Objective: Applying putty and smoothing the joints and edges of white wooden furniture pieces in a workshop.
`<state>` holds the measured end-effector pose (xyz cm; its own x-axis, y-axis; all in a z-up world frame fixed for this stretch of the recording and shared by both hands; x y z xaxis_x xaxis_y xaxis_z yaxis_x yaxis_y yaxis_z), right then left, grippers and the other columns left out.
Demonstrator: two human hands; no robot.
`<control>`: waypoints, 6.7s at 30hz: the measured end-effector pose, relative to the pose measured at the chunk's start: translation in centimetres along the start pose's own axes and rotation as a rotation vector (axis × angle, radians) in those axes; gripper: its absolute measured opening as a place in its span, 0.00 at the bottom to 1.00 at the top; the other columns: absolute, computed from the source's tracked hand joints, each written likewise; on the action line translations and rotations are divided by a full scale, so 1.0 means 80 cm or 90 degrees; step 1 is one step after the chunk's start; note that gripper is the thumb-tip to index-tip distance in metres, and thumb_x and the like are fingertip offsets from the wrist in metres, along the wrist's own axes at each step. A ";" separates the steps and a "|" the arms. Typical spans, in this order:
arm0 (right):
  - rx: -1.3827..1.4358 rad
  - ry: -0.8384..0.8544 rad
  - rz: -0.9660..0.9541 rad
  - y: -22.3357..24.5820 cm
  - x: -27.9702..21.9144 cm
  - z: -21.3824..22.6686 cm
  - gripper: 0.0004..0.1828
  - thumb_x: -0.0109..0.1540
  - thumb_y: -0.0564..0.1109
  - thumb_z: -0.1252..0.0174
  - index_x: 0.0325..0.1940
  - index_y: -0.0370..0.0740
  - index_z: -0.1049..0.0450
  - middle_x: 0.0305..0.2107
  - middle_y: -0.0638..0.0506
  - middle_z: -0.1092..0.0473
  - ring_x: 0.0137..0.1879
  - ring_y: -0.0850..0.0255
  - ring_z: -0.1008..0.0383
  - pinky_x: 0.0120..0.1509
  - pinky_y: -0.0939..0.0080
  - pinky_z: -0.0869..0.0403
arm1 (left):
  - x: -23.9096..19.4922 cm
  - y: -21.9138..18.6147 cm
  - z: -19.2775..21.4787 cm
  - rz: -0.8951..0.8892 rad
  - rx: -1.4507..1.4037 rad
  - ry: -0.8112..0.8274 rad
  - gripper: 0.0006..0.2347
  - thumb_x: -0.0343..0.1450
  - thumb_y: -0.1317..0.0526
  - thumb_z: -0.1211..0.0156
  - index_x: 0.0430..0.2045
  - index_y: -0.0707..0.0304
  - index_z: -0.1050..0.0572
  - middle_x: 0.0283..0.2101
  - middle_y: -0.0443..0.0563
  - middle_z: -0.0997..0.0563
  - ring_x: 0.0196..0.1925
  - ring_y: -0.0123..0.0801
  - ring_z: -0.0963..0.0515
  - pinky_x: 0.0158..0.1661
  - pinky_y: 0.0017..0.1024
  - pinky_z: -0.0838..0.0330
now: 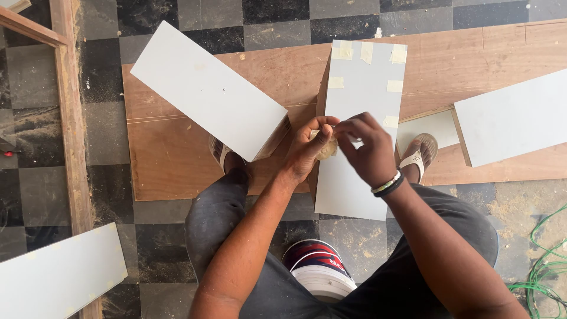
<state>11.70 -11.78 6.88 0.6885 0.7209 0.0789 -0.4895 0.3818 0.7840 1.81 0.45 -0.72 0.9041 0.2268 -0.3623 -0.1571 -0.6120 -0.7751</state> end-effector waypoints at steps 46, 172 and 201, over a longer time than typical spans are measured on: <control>-0.175 0.101 -0.164 -0.122 -0.007 0.061 0.16 0.65 0.40 0.40 0.57 0.48 0.24 0.52 0.39 0.32 0.49 0.48 0.22 0.52 0.53 0.21 | -0.005 0.001 -0.002 -0.108 0.095 -0.110 0.13 0.68 0.55 0.28 0.33 0.63 0.23 0.33 0.48 0.21 0.33 0.25 0.20 0.31 0.28 0.17; 0.475 0.135 -0.146 -0.038 -0.021 -0.031 0.21 0.70 0.43 0.61 0.59 0.34 0.27 0.44 0.47 0.23 0.50 0.62 0.23 0.57 0.63 0.24 | -0.016 0.019 0.015 -0.086 0.211 -0.172 0.38 0.77 0.33 0.65 0.56 0.78 0.27 0.46 0.60 0.19 0.43 0.36 0.20 0.40 0.31 0.26; 0.059 -0.063 -0.117 -0.090 0.035 0.025 0.10 0.74 0.46 0.45 0.51 0.40 0.23 0.38 0.46 0.23 0.42 0.58 0.20 0.47 0.58 0.25 | -0.016 0.051 -0.006 -0.092 0.033 -0.074 0.15 0.78 0.51 0.44 0.38 0.69 0.24 0.36 0.49 0.19 0.33 0.24 0.22 0.32 0.24 0.25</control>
<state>18.26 -13.66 2.68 0.8132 0.5818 -0.0138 -0.3032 0.4438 0.8433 0.15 -2.69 -3.19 0.8670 0.3972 -0.3009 -0.0525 -0.5276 -0.8479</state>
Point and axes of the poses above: each hand's wrist, its own x-axis towards the middle knuckle, its own z-axis out of the back of the hand, y = z × x, the point moved 2 cm from there along x, towards the middle knuckle
